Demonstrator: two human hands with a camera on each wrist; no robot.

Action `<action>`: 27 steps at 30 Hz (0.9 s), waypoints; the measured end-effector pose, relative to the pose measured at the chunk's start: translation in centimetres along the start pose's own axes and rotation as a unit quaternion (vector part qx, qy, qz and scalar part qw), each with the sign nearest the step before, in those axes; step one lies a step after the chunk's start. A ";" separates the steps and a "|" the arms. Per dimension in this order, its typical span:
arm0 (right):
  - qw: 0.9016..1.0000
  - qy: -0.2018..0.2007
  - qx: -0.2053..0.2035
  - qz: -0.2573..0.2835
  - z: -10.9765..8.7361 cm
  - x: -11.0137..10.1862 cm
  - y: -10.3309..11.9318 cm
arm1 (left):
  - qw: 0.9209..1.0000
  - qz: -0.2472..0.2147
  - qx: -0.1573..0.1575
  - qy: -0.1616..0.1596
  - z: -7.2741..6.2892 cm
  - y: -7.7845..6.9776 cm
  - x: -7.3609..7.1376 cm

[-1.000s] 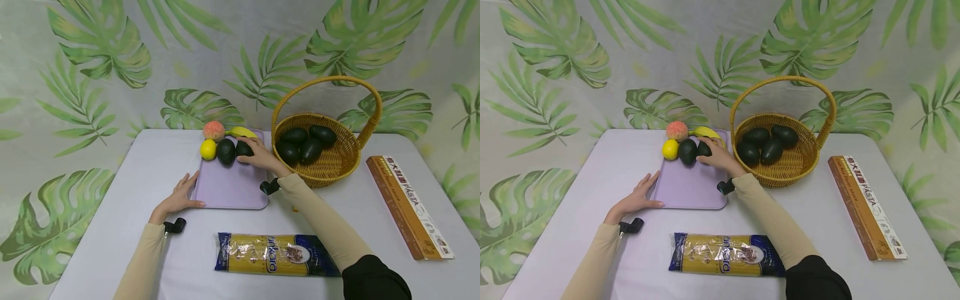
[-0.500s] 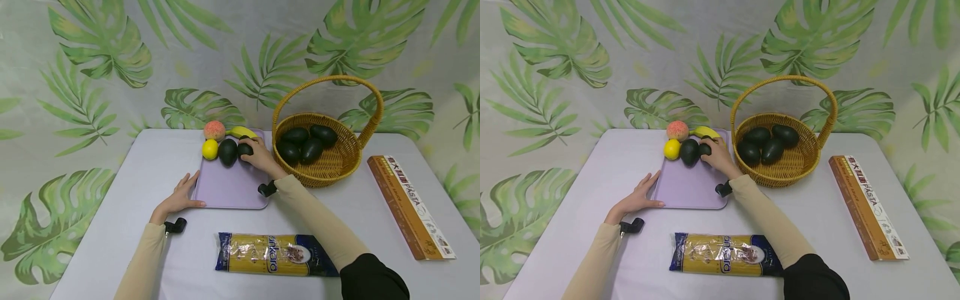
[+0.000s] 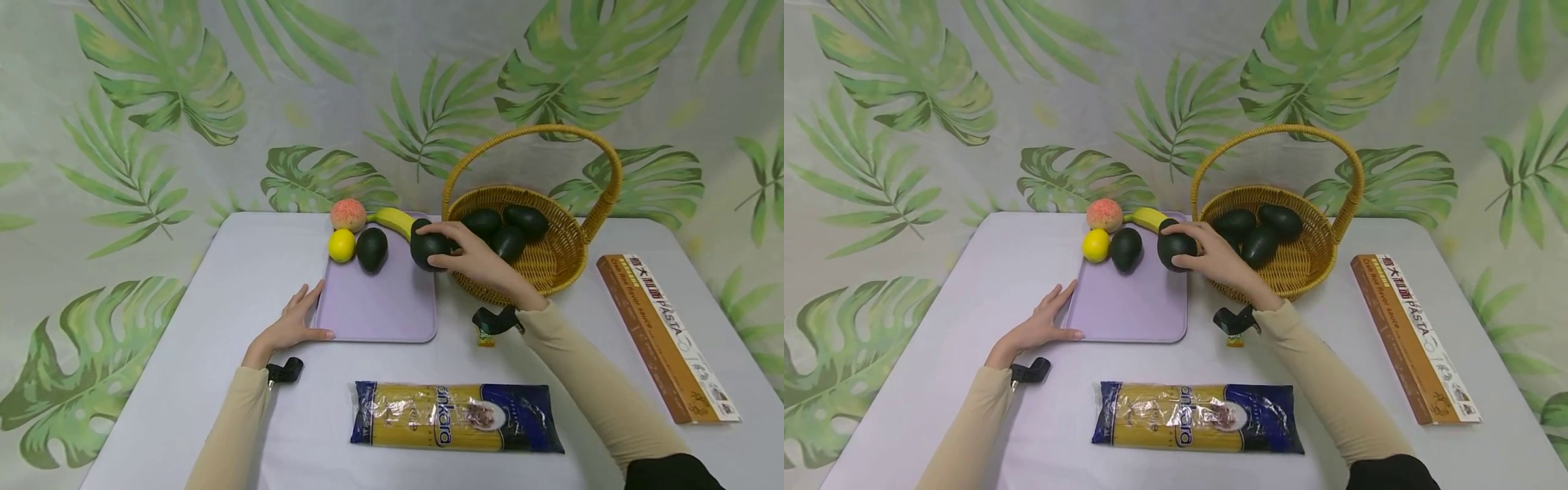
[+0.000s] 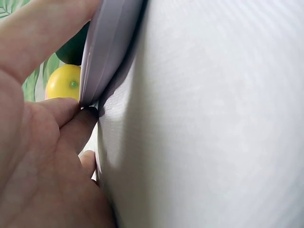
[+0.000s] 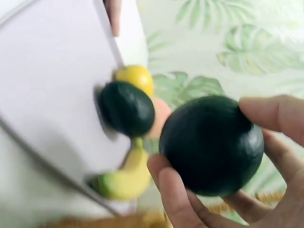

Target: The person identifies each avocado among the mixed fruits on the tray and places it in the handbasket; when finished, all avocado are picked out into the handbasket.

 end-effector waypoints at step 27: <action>0.985 -0.098 0.129 -0.056 -11.5 -14.3 -10.9 | 1.000 0.001 0.007 0.003 -0.1 -0.5 0.1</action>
Point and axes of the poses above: each hand's wrist, its own z-axis towards the middle knuckle, its own x-axis out of the palm, y = z × x, the point moved 9 cm from there along z, towards the middle knuckle, and after that the axes turned 6 degrees about x, right-handed, at the moved point
